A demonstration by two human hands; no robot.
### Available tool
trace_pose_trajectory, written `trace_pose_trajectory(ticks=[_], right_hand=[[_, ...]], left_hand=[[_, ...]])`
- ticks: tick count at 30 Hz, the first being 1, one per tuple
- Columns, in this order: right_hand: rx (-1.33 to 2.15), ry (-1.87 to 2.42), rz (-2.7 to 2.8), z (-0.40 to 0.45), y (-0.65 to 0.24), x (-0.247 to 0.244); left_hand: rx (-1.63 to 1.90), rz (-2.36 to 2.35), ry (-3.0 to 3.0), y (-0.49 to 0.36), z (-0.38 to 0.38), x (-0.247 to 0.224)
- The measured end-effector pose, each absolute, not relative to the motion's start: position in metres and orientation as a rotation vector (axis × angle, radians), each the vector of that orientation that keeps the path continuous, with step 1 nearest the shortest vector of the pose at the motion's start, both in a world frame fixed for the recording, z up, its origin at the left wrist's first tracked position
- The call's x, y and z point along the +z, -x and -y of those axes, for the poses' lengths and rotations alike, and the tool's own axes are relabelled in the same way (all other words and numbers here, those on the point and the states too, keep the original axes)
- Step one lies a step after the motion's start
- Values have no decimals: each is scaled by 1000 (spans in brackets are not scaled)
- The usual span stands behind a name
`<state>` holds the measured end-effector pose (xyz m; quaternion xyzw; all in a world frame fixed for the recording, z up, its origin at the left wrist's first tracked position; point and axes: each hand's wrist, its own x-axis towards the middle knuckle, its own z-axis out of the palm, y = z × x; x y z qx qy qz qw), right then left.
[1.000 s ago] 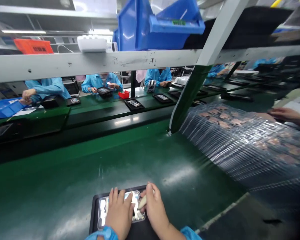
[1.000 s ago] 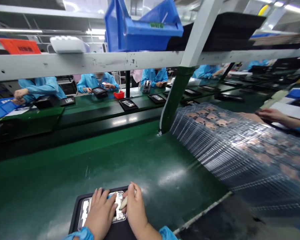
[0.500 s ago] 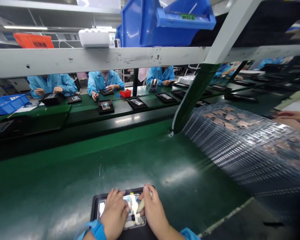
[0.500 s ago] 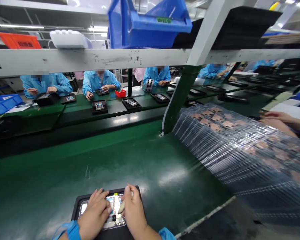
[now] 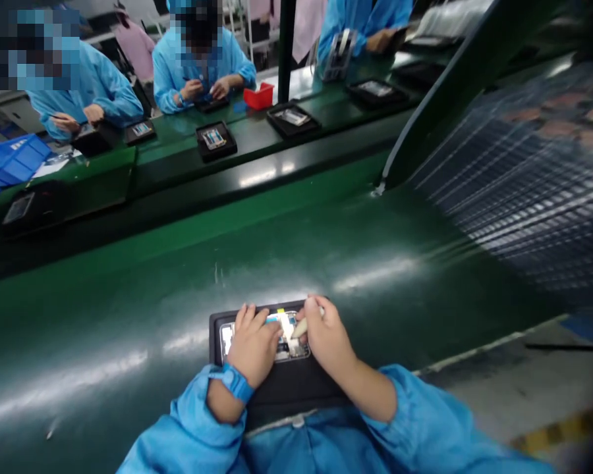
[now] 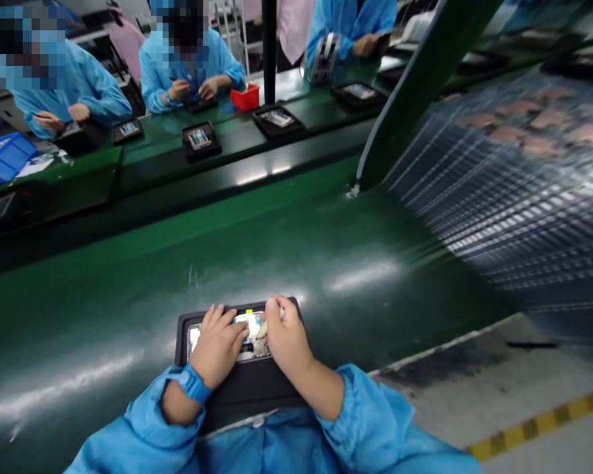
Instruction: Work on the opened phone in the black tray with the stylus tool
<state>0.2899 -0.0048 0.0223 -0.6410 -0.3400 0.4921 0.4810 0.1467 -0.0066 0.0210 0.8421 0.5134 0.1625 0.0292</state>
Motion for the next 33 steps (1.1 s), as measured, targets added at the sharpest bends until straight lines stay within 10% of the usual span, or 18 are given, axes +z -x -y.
trace_pose_trajectory(ticks=[33], right_hand=[[856,1469,1231,-2,-288,8]], left_hand=[[314,-1542,-2732,-149,13,20]])
